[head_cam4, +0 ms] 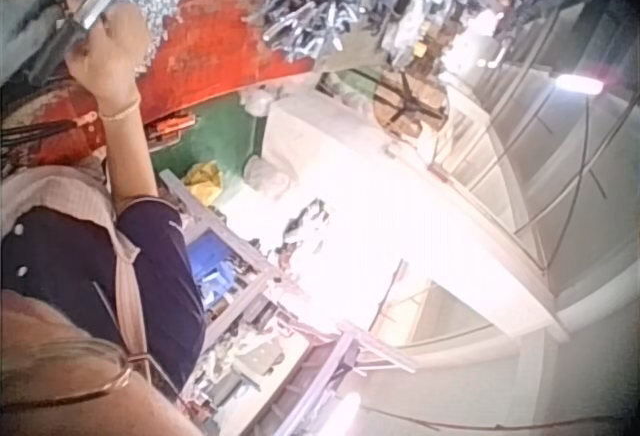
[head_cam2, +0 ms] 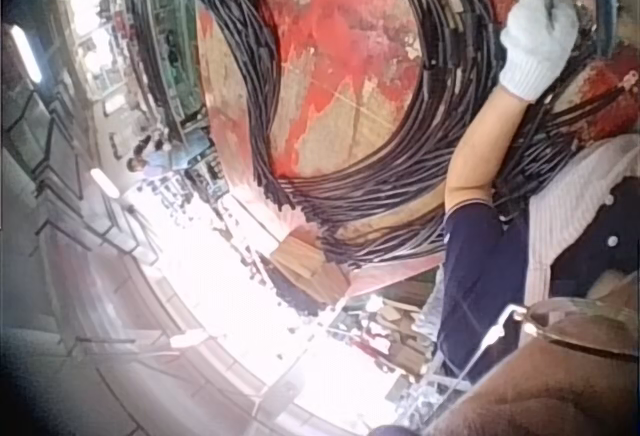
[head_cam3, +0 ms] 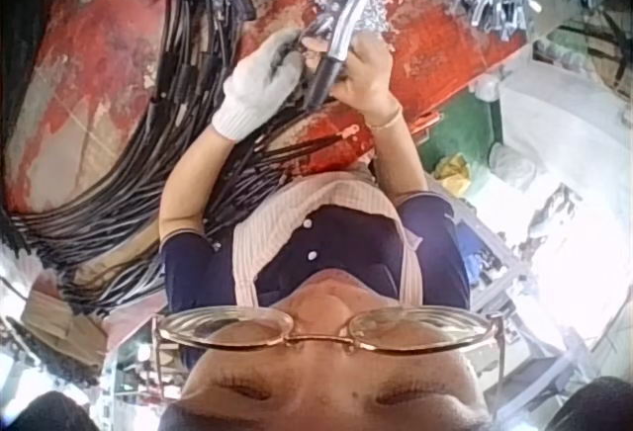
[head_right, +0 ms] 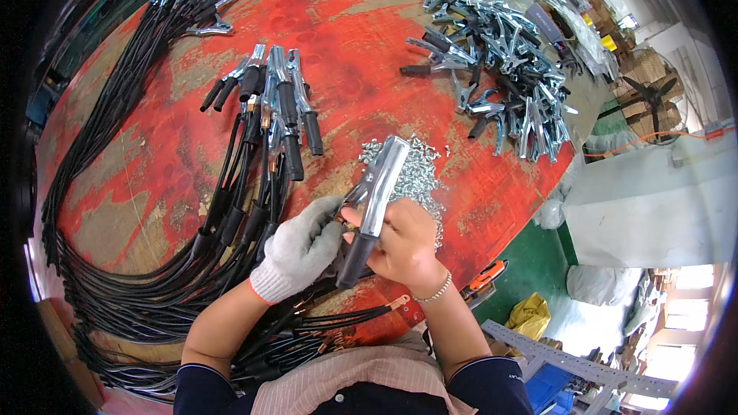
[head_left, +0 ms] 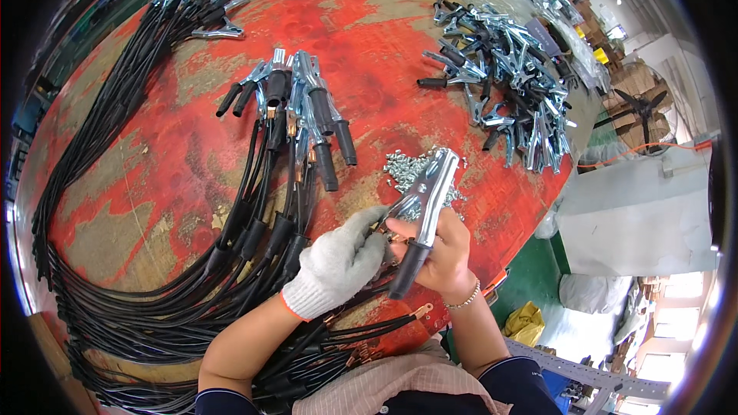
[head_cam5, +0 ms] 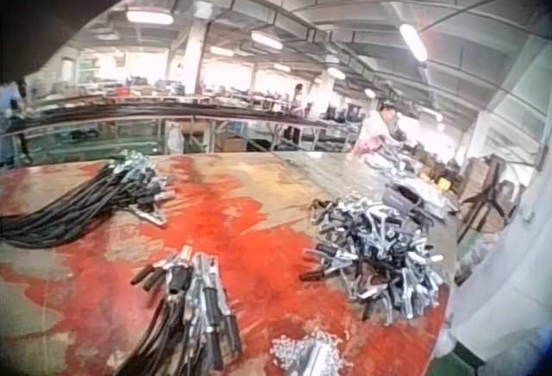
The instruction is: Assembling metal clamps onto the ends of black electrical cables at a factory workbench.
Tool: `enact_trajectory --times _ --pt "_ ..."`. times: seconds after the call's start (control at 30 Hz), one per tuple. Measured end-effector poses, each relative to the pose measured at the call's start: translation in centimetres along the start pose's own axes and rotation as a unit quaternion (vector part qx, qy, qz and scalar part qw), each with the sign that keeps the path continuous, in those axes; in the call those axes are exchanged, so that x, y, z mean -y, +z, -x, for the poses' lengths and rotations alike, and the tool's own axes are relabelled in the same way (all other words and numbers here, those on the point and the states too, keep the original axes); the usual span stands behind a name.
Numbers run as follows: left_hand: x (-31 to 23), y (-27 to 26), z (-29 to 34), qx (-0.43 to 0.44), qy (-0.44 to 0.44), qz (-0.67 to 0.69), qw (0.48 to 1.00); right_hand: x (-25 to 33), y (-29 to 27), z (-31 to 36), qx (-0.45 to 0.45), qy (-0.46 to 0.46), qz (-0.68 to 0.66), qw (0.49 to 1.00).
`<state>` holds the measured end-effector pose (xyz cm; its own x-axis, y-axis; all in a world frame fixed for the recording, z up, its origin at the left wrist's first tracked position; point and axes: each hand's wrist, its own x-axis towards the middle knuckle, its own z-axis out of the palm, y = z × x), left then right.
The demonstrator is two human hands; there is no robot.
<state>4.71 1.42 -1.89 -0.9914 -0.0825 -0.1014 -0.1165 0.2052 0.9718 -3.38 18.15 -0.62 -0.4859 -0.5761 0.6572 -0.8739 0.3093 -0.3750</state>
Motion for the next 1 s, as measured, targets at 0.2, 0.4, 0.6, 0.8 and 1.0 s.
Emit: enact_trajectory --times 0.2,0.4,0.6,0.8,1.0 --pt "-1.4 -2.2 -0.3 -0.079 0.058 -0.047 0.994 -5.1 -1.0 1.1 0.022 0.062 0.084 0.994" --pt "0.1 -7.2 -1.7 -0.165 -0.048 -0.13 0.977 -21.1 -6.9 0.2 0.033 0.135 0.294 0.946" --pt "-3.0 -6.2 -0.1 -0.124 -0.19 -0.6 0.767 -27.9 -7.3 -2.5 0.307 0.184 0.379 0.853" --pt "-5.1 -2.7 1.4 -0.025 0.082 -0.519 0.85 -27.5 -7.6 -6.1 0.435 0.135 0.411 0.79" --pt "-0.3 1.5 -2.8 0.065 0.028 -0.6 0.797 -22.1 -11.7 -7.0 0.201 0.189 0.087 0.957"
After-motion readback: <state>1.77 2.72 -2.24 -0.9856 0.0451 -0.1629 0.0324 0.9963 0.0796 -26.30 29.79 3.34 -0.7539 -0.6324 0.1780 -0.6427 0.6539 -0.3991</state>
